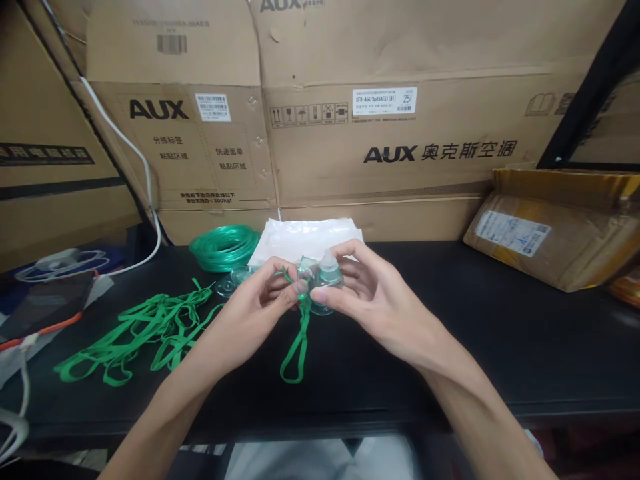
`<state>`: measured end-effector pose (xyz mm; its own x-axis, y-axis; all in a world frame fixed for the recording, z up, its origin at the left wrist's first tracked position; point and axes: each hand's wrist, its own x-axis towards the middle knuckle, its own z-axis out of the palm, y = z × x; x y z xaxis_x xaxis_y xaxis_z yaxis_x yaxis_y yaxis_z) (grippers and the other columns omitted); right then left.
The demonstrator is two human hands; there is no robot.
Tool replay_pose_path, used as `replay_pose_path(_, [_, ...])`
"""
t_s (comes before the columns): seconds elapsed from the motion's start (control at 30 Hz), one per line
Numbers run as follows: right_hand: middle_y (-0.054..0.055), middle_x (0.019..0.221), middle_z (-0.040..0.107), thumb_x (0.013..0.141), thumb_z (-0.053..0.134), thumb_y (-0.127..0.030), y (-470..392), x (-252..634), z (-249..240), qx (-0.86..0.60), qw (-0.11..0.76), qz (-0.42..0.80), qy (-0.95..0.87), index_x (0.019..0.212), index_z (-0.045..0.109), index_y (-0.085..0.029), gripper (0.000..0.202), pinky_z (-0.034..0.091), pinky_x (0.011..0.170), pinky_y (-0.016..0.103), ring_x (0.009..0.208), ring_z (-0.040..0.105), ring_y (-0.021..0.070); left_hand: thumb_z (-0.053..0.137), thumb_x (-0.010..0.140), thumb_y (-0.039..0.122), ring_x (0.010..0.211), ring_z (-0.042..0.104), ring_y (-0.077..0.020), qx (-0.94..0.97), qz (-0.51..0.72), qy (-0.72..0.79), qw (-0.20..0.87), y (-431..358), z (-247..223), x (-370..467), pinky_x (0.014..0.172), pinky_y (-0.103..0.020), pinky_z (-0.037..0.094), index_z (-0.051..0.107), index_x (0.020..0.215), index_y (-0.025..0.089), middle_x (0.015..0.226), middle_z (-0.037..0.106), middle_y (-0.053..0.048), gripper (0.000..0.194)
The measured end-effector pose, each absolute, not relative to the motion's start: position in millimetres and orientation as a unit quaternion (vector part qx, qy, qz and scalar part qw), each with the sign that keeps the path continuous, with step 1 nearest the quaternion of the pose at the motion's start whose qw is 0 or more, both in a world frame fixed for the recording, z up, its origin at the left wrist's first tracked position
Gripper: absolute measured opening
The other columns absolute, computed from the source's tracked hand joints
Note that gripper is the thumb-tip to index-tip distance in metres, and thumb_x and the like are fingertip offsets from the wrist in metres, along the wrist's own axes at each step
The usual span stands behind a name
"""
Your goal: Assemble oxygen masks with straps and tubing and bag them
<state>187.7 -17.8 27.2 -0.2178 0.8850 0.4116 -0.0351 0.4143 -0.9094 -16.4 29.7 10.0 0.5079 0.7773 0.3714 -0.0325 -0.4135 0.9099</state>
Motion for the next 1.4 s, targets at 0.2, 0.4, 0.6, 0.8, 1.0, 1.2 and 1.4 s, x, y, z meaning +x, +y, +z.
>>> replay_pose_path(0.2, [0.0, 0.108, 0.072, 0.09, 0.082, -0.027, -17, 191, 27, -0.346, 0.51, 0.424, -0.664, 0.11, 0.06, -0.029, 0.029, 0.058, 0.097, 0.034, 0.107, 0.072, 0.0209, 0.072, 0.096, 0.034, 0.089, 0.066, -0.0149, 0.719, 0.435, 0.276, 0.467, 35, 6, -16, 0.083, -0.026, 0.051, 0.061, 0.095, 0.021, 0.092, 0.066, 0.001, 0.018])
replay_pose_path(0.4, [0.0, 0.112, 0.071, 0.091, 0.081, -0.024, -16, 190, 27, -0.326, 0.512, 0.423, -0.673, 0.11, 0.061, -0.029, 0.028, 0.059, 0.1, 0.033, 0.11, 0.073, 0.0199, 0.07, 0.094, 0.028, 0.079, 0.065, -0.016, 0.748, 0.433, 0.327, 0.382, 29, 7, -15, 0.075, -0.026, 0.049, 0.071, 0.118, 0.025, 0.083, 0.069, 0.002, 0.024])
replay_pose_path(0.6, [-0.003, 0.109, 0.072, 0.089, 0.083, -0.016, -18, 194, 29, -0.332, 0.509, 0.413, -0.678, 0.109, 0.063, -0.03, 0.031, 0.058, 0.096, 0.021, 0.108, 0.072, 0.014, 0.068, 0.094, 0.025, 0.068, 0.059, -0.0142, 0.802, 0.413, 0.371, 0.221, 23, 12, -14, 0.068, -0.027, 0.043, 0.079, 0.089, 0.023, 0.074, 0.067, 0.004, 0.012])
replay_pose_path(0.8, [-0.003, 0.113, 0.069, 0.087, 0.084, -0.018, -24, 206, 31, -0.372, 0.476, 0.338, -0.722, 0.112, 0.068, -0.031, 0.032, 0.056, 0.102, 0.024, 0.113, 0.069, 0.0173, 0.069, 0.093, 0.025, 0.077, 0.063, -0.0158, 0.814, 0.404, 0.394, 0.14, 27, 13, -16, 0.073, -0.028, 0.044, 0.08, 0.09, 0.023, 0.091, 0.071, 0.001, 0.011])
replay_pose_path(1.0, [0.002, 0.129, 0.071, 0.088, 0.084, -0.037, -27, 235, 32, -0.467, 0.409, 0.213, -0.754, 0.122, 0.068, -0.031, 0.038, 0.053, 0.112, 0.039, 0.123, 0.067, 0.0278, 0.067, 0.091, 0.031, 0.079, 0.063, -0.0195, 0.798, 0.356, 0.481, 0.069, 42, 21, -46, 0.073, -0.031, 0.04, 0.082, 0.088, 0.025, 0.096, 0.072, -0.001, 0.016])
replay_pose_path(1.2, [-0.002, 0.127, 0.076, 0.092, 0.075, -0.05, -35, 254, 46, -0.557, 0.292, 0.169, -0.759, 0.13, 0.071, -0.038, 0.04, 0.058, 0.099, 0.039, 0.117, 0.07, 0.0303, 0.068, 0.086, 0.044, 0.075, 0.059, -0.0191, 0.759, 0.323, 0.56, 0.074, 53, 30, -77, 0.071, -0.031, 0.038, 0.08, 0.08, 0.028, 0.088, 0.071, 0.002, 0.02])
replay_pose_path(1.4, [-0.001, 0.134, 0.074, 0.093, 0.072, -0.052, -31, 251, 21, -0.548, 0.275, 0.137, -0.778, 0.13, 0.072, -0.04, 0.039, 0.056, 0.104, 0.043, 0.121, 0.069, 0.0313, 0.068, 0.087, 0.041, 0.084, 0.067, -0.0196, 0.779, 0.254, 0.548, 0.167, 43, 27, -75, 0.073, -0.028, 0.041, 0.08, 0.078, 0.029, 0.086, 0.076, 0.004, 0.019])
